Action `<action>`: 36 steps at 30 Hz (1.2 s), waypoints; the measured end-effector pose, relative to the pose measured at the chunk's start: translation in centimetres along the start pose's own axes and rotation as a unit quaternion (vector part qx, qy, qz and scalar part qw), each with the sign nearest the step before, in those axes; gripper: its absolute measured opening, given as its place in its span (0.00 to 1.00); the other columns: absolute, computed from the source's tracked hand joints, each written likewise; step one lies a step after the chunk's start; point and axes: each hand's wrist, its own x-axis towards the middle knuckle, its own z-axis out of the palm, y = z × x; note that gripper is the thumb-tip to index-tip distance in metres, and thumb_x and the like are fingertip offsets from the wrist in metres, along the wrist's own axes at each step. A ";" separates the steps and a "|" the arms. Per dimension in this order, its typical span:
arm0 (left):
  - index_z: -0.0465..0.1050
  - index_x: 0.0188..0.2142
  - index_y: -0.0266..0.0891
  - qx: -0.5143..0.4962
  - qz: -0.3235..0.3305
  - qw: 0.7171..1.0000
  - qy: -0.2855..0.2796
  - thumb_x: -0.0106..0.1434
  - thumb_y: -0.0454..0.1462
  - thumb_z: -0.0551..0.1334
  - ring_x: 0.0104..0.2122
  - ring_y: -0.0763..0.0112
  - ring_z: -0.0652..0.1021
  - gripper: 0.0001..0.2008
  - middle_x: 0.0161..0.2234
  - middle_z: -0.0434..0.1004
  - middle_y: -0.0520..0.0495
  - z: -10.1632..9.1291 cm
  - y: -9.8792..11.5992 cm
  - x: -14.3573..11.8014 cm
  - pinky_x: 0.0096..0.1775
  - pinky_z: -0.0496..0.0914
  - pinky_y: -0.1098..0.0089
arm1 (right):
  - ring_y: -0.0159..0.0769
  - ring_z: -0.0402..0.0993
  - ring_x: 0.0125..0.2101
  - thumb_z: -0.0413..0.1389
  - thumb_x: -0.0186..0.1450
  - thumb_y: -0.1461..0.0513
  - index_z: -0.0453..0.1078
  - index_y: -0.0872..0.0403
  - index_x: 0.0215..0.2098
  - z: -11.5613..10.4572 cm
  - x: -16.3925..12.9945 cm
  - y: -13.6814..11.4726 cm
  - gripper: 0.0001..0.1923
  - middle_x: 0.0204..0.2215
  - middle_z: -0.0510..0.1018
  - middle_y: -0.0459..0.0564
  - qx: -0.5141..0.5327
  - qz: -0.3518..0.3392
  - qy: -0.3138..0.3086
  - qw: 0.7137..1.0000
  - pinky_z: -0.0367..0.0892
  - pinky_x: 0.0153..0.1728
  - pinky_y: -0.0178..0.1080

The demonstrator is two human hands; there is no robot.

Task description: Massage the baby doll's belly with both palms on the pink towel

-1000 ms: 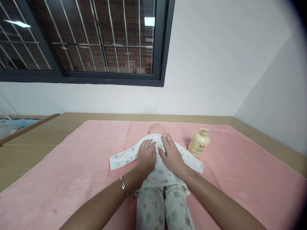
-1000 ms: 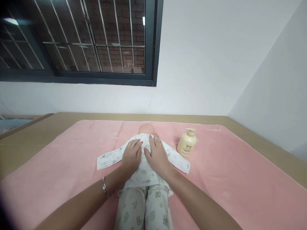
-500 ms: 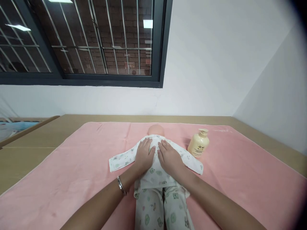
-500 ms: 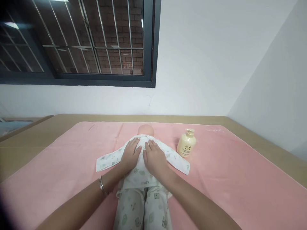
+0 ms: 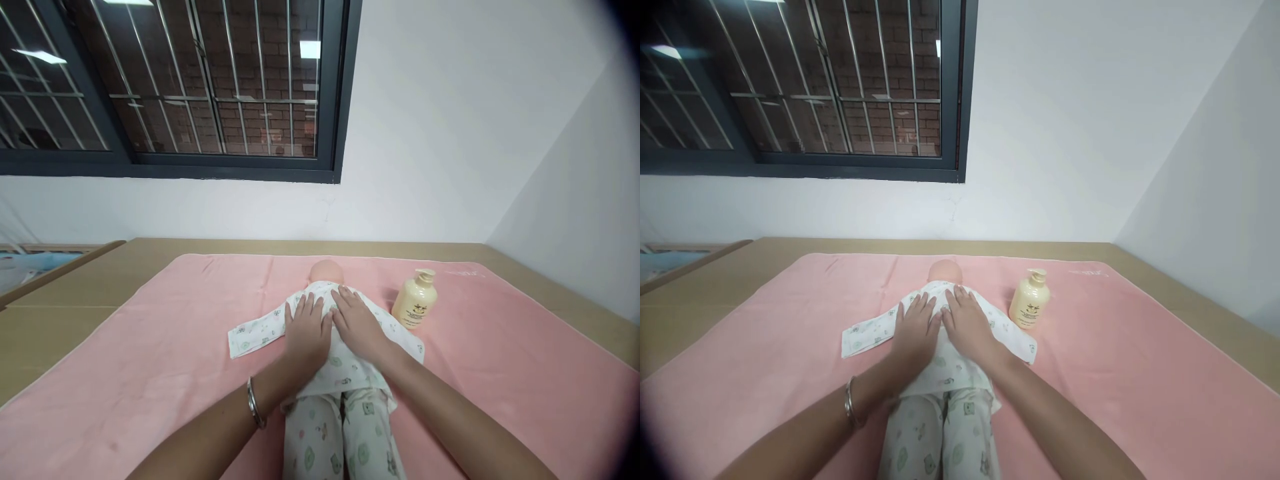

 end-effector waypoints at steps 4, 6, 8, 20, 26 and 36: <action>0.63 0.59 0.42 -0.091 0.003 0.992 -0.090 0.71 0.44 0.38 0.64 0.58 0.58 0.25 0.63 0.61 0.43 -0.8 -2.3 2.6 0.62 0.44 0.40 | 0.51 0.49 0.64 0.44 0.68 0.63 0.56 0.65 0.64 0.1 -2.1 -3.3 0.28 0.64 0.57 0.64 -0.057 0.007 0.009 0.998 0.52 0.62 0.53; 0.62 0.59 0.44 -0.110 0.010 0.987 -0.114 0.71 0.45 0.36 0.64 0.61 0.58 0.27 0.63 0.61 0.45 -0.9 -3.1 3.3 0.62 0.44 0.42 | 0.51 0.48 0.65 0.43 0.68 0.62 0.55 0.65 0.64 0.0 -2.3 -3.7 0.28 0.64 0.56 0.64 -0.051 0.002 0.004 0.999 0.51 0.62 0.52; 0.62 0.60 0.43 -0.095 0.019 0.990 -0.105 0.71 0.46 0.37 0.64 0.58 0.59 0.26 0.62 0.62 0.43 -0.8 -3.1 3.1 0.62 0.46 0.40 | 0.49 0.48 0.65 0.40 0.70 0.59 0.55 0.64 0.64 -0.1 -1.7 -3.0 0.27 0.64 0.56 0.63 -0.022 0.005 -0.005 1.000 0.50 0.63 0.51; 0.61 0.60 0.35 -0.081 -0.015 0.996 0.025 0.70 0.43 0.44 0.65 0.52 0.55 0.24 0.62 0.61 0.37 1.4 -2.4 1.4 0.63 0.47 0.44 | 0.47 0.43 0.66 0.41 0.71 0.55 0.55 0.58 0.64 -2.5 0.2 0.0 0.27 0.66 0.52 0.60 0.036 0.041 0.044 0.998 0.44 0.63 0.54; 0.51 0.64 0.37 -0.121 0.018 0.987 0.099 0.70 0.42 0.43 0.66 0.55 0.50 0.25 0.65 0.54 0.37 2.2 -2.6 0.6 0.63 0.43 0.43 | 0.47 0.31 0.67 0.44 0.69 0.57 0.44 0.54 0.68 -2.2 -0.7 -1.0 0.31 0.69 0.36 0.54 0.048 -0.017 0.159 0.986 0.44 0.63 0.58; 0.46 0.65 0.36 -0.140 0.044 0.977 0.154 0.70 0.42 0.41 0.67 0.56 0.47 0.26 0.66 0.48 0.35 1.8 -2.3 0.1 0.63 0.40 0.44 | 0.44 0.40 0.67 0.45 0.69 0.55 0.55 0.58 0.64 -1.2 -0.5 -1.3 0.27 0.67 0.49 0.60 0.046 -0.024 0.075 0.996 0.43 0.64 0.53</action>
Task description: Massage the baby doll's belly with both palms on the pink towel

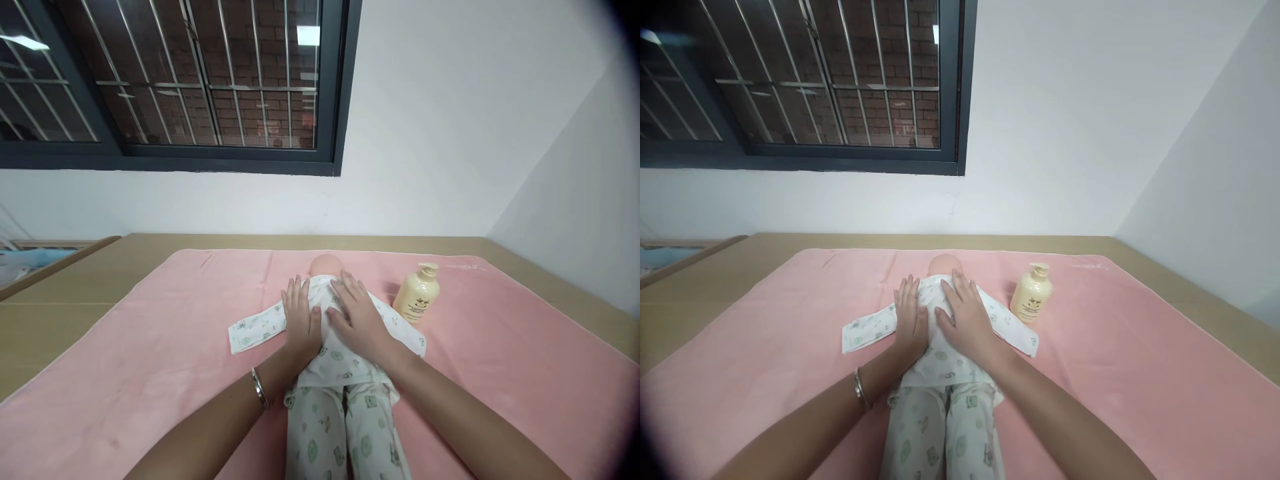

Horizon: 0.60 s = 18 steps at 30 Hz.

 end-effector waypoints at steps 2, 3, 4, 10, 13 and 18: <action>0.45 0.65 0.36 -0.003 0.003 1.000 0.008 0.70 0.43 0.42 0.67 0.55 0.47 0.27 0.66 0.48 0.34 -0.1 0.1 0.0 0.63 0.39 0.43 | 0.44 0.38 0.67 0.45 0.69 0.57 0.55 0.59 0.64 0.0 -0.1 -0.1 0.27 0.67 0.47 0.60 -0.002 0.001 0.023 1.000 0.43 0.64 0.53; 0.45 0.65 0.36 -0.004 0.006 1.000 0.015 0.70 0.43 0.42 0.67 0.55 0.47 0.27 0.66 0.48 0.34 -0.1 0.2 0.0 0.63 0.39 0.43 | 0.45 0.38 0.67 0.46 0.68 0.57 0.55 0.58 0.64 0.1 -0.1 -0.1 0.27 0.67 0.48 0.60 -0.004 0.000 0.015 1.000 0.43 0.64 0.54; 0.44 0.65 0.36 -0.003 0.009 1.000 0.021 0.70 0.44 0.41 0.67 0.55 0.48 0.27 0.66 0.48 0.34 -0.1 0.2 0.0 0.63 0.39 0.43 | 0.46 0.39 0.67 0.46 0.68 0.57 0.56 0.58 0.63 0.3 -0.2 -0.1 0.27 0.67 0.50 0.60 -0.005 -0.001 -0.002 1.000 0.43 0.63 0.55; 0.43 0.65 0.38 0.008 0.049 0.998 0.039 0.69 0.44 0.44 0.66 0.52 0.49 0.27 0.65 0.49 0.32 -0.4 0.3 -0.1 0.61 0.40 0.39 | 0.44 0.44 0.66 0.45 0.68 0.57 0.58 0.57 0.62 0.2 -0.1 -0.1 0.25 0.65 0.54 0.59 -0.003 -0.007 0.006 1.000 0.43 0.64 0.54; 0.46 0.63 0.39 0.002 0.108 0.994 0.035 0.68 0.42 0.47 0.66 0.52 0.51 0.26 0.64 0.53 0.32 -0.9 0.2 -0.1 0.61 0.42 0.39 | 0.44 0.44 0.66 0.45 0.68 0.58 0.59 0.58 0.61 0.0 0.0 -0.3 0.25 0.65 0.54 0.59 -0.016 -0.009 0.014 1.000 0.42 0.64 0.54; 0.57 0.58 0.42 -0.022 0.172 0.985 -0.022 0.66 0.44 0.50 0.65 0.51 0.54 0.22 0.64 0.54 0.36 -1.7 0.0 0.2 0.60 0.52 0.43 | 0.51 0.43 0.66 0.44 0.70 0.55 0.54 0.55 0.65 -0.7 -0.1 -0.1 0.27 0.67 0.51 0.58 -0.040 -0.014 -0.129 0.991 0.46 0.62 0.58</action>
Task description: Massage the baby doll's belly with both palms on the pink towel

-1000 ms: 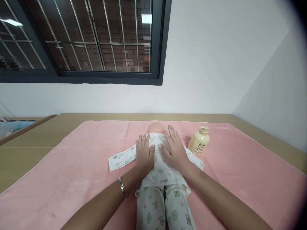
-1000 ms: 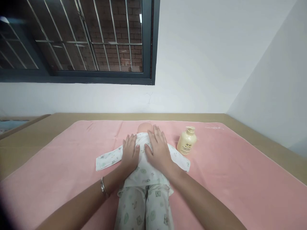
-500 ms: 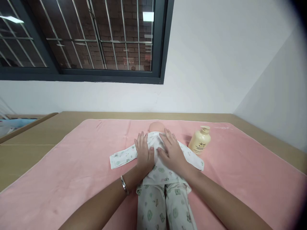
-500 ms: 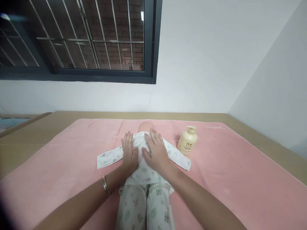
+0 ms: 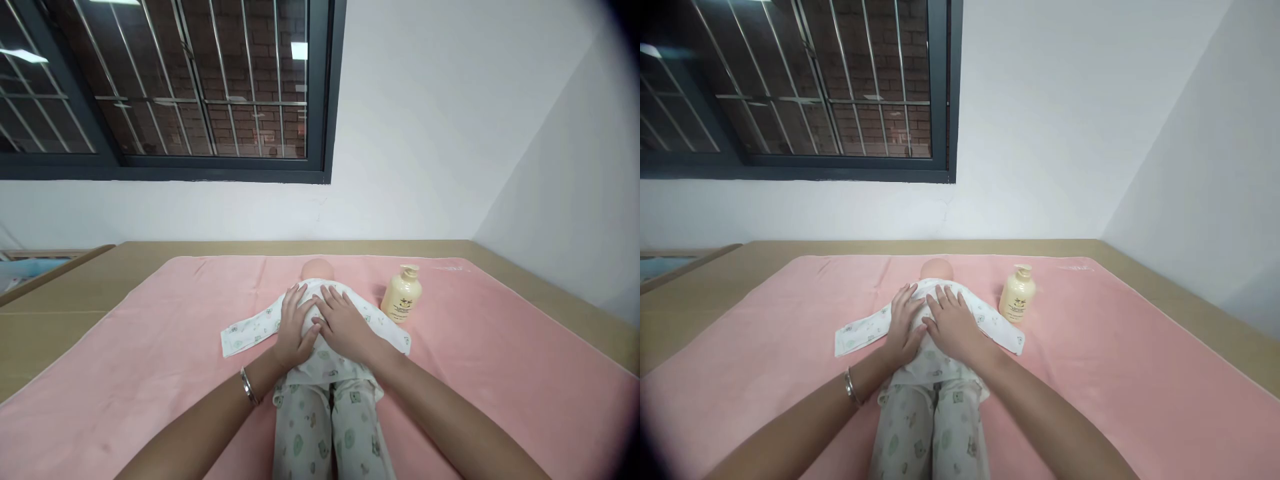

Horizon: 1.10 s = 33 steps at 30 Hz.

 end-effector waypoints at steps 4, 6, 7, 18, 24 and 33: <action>0.59 0.57 0.43 -0.040 -0.008 0.998 -0.044 0.66 0.47 0.50 0.64 0.51 0.56 0.23 0.63 0.55 0.37 -0.7 0.0 -0.1 0.60 0.55 0.44 | 0.52 0.44 0.66 0.46 0.69 0.51 0.51 0.50 0.66 -3.7 -1.6 0.8 0.30 0.67 0.49 0.55 0.001 -0.036 -0.065 0.997 0.49 0.61 0.56; 0.59 0.58 0.44 -0.053 -0.002 0.996 -0.075 0.66 0.47 0.50 0.64 0.52 0.56 0.23 0.64 0.56 0.37 -1.2 0.0 -0.6 0.60 0.55 0.45 | 0.52 0.45 0.66 0.47 0.69 0.50 0.51 0.48 0.67 -6.5 -2.7 1.3 0.30 0.67 0.50 0.52 0.006 -0.041 -0.061 0.997 0.49 0.61 0.56; 0.58 0.59 0.44 -0.052 0.000 0.994 -0.096 0.66 0.47 0.50 0.64 0.53 0.56 0.23 0.64 0.55 0.38 -1.4 0.0 -0.9 0.60 0.56 0.46 | 0.51 0.45 0.66 0.46 0.69 0.50 0.50 0.47 0.67 -7.9 -3.3 1.6 0.30 0.67 0.50 0.51 0.010 -0.034 -0.054 0.998 0.49 0.61 0.56; 0.73 0.48 0.46 -0.079 0.018 0.988 -0.132 0.65 0.43 0.53 0.56 0.59 0.70 0.16 0.51 0.75 0.45 -1.5 2.1 4.2 0.62 0.56 0.50 | 0.51 0.48 0.64 0.42 0.69 0.46 0.48 0.52 0.68 -15.8 -7.4 8.9 0.34 0.67 0.49 0.52 0.033 0.196 0.062 0.978 0.58 0.58 0.54; 0.72 0.44 0.38 -0.505 -0.353 0.784 -0.073 0.64 0.46 0.52 0.51 0.60 0.75 0.18 0.50 0.75 0.38 5.8 8.6 13.1 0.57 0.65 0.58 | 0.50 0.50 0.64 0.42 0.70 0.54 0.54 0.60 0.65 -14.1 -5.6 10.7 0.29 0.65 0.54 0.59 0.035 0.205 0.053 0.977 0.58 0.58 0.50; 0.65 0.49 0.32 -0.734 -0.508 0.444 0.078 0.65 0.45 0.50 0.54 0.61 0.73 0.20 0.58 0.65 0.30 11.6 10.9 16.9 0.49 0.71 0.67 | 0.50 0.68 0.55 0.42 0.68 0.64 0.58 0.64 0.61 -11.7 -3.0 9.9 0.25 0.55 0.70 0.66 -0.064 0.214 0.050 0.974 0.67 0.46 0.44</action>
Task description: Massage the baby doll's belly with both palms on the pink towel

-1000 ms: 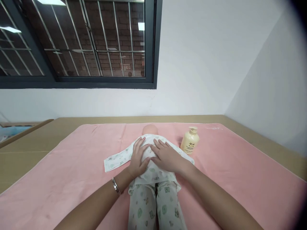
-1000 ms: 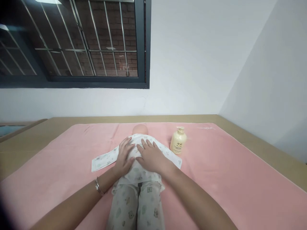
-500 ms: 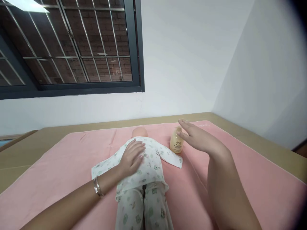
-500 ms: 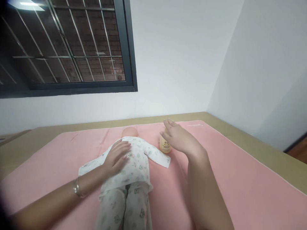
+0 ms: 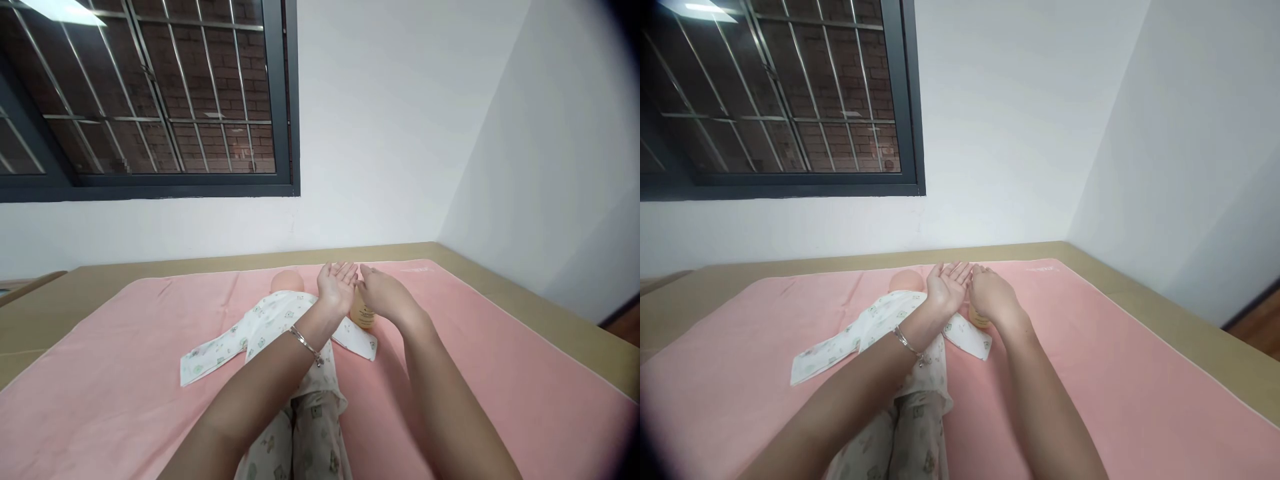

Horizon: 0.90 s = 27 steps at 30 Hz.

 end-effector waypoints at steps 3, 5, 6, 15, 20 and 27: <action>0.66 0.49 0.30 0.003 -0.030 1.000 0.008 0.65 0.44 0.51 0.53 0.62 0.74 0.21 0.57 0.67 0.30 0.0 0.0 -0.7 0.48 0.72 0.69 | 0.49 0.73 0.47 0.43 0.67 0.66 0.60 0.65 0.59 0.4 0.1 -0.8 0.23 0.49 0.74 0.67 -0.062 0.020 0.033 0.997 0.68 0.39 0.41; 0.67 0.48 0.29 0.018 -0.053 0.998 0.022 0.64 0.44 0.52 0.53 0.61 0.74 0.21 0.56 0.68 0.29 -0.4 0.3 -1.9 0.47 0.73 0.70 | 0.47 0.74 0.46 0.45 0.66 0.68 0.67 0.64 0.52 0.8 0.3 -1.3 0.18 0.45 0.76 0.66 -0.113 0.021 0.036 0.993 0.67 0.39 0.39; 0.67 0.49 0.29 0.023 -0.067 0.997 0.027 0.64 0.44 0.53 0.54 0.60 0.73 0.21 0.56 0.68 0.29 -0.8 0.6 -2.8 0.47 0.73 0.69 | 0.46 0.74 0.45 0.46 0.66 0.68 0.69 0.64 0.47 0.9 0.3 -1.5 0.15 0.43 0.76 0.66 -0.136 0.020 0.036 0.990 0.67 0.39 0.38; 0.68 0.49 0.31 0.043 -0.108 0.988 0.101 0.62 0.41 0.55 0.52 0.53 0.74 0.20 0.54 0.70 0.32 -5.8 7.3 -10.1 0.48 0.72 0.57 | 0.48 0.78 0.35 0.41 0.71 0.59 0.73 0.60 0.37 0.9 1.2 -3.7 0.20 0.33 0.79 0.62 -0.181 0.110 0.018 0.977 0.66 0.30 0.39; 0.69 0.48 0.31 0.037 -0.091 0.989 0.108 0.63 0.41 0.54 0.51 0.54 0.75 0.19 0.53 0.71 0.33 -6.6 10.5 -11.6 0.49 0.72 0.58 | 0.47 0.77 0.35 0.41 0.71 0.57 0.72 0.59 0.37 0.7 1.6 -4.4 0.20 0.32 0.78 0.60 -0.148 0.145 0.006 0.978 0.66 0.29 0.41; 0.70 0.46 0.32 0.051 -0.077 0.990 0.104 0.63 0.41 0.53 0.51 0.55 0.75 0.17 0.53 0.72 0.34 -6.8 12.4 -13.7 0.50 0.71 0.57 | 0.56 0.67 0.52 0.43 0.70 0.57 0.64 0.73 0.53 3.8 0.5 -4.3 0.26 0.52 0.68 0.75 -0.245 0.092 0.028 0.965 0.68 0.39 0.45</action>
